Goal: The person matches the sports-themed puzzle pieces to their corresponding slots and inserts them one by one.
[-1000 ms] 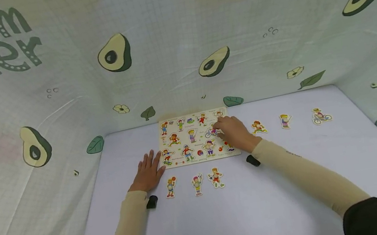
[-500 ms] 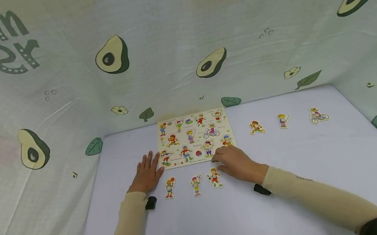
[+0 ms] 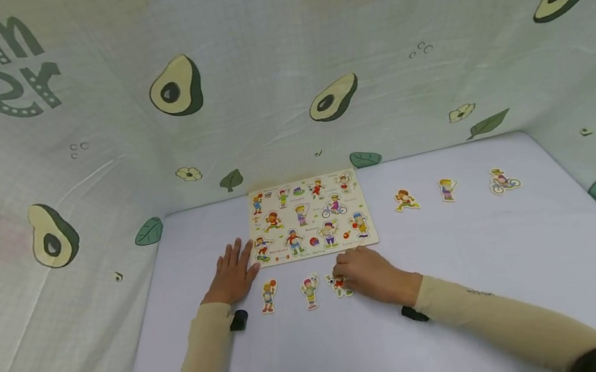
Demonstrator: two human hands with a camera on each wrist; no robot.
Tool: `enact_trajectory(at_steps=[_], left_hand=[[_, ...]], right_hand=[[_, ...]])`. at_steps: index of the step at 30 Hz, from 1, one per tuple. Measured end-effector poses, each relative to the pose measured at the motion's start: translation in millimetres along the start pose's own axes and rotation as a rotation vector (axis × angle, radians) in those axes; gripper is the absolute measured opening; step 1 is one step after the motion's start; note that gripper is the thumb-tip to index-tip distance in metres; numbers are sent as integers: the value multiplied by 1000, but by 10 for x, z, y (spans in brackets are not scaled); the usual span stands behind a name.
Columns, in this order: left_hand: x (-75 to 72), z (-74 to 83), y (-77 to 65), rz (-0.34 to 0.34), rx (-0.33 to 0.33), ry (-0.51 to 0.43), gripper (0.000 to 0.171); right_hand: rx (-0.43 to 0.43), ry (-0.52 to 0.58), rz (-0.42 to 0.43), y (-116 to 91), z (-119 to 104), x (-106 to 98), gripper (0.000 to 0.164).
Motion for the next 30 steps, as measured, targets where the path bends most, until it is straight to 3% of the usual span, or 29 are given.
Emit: enact_trajectory(at_steps=[13,18,25,30], left_hand=[[-3,16,1,-6,-14,15,69],[-11,27,2,-7,-21,11,69],[-8,14,-1,-10,-15,3,69],[-52,69,-45,-31,-30,14,69]], right_hand=[[-18,-148,-12,70,-47,44,19],[-10,-164,-20,100,-37,82,13],[-48,-214,-42,110,-47,90,22],[-16,-202,-53,114,1,21,19]])
Point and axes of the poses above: each hand's wrist, its own y-axis towards the middle knuckle, its own x-axis out of the palm, z = x × y, the point moved 4 cm from there along y, towards the middle knuckle, and after that the axes turned 6 degrees about -x, right-handed, at the moved point
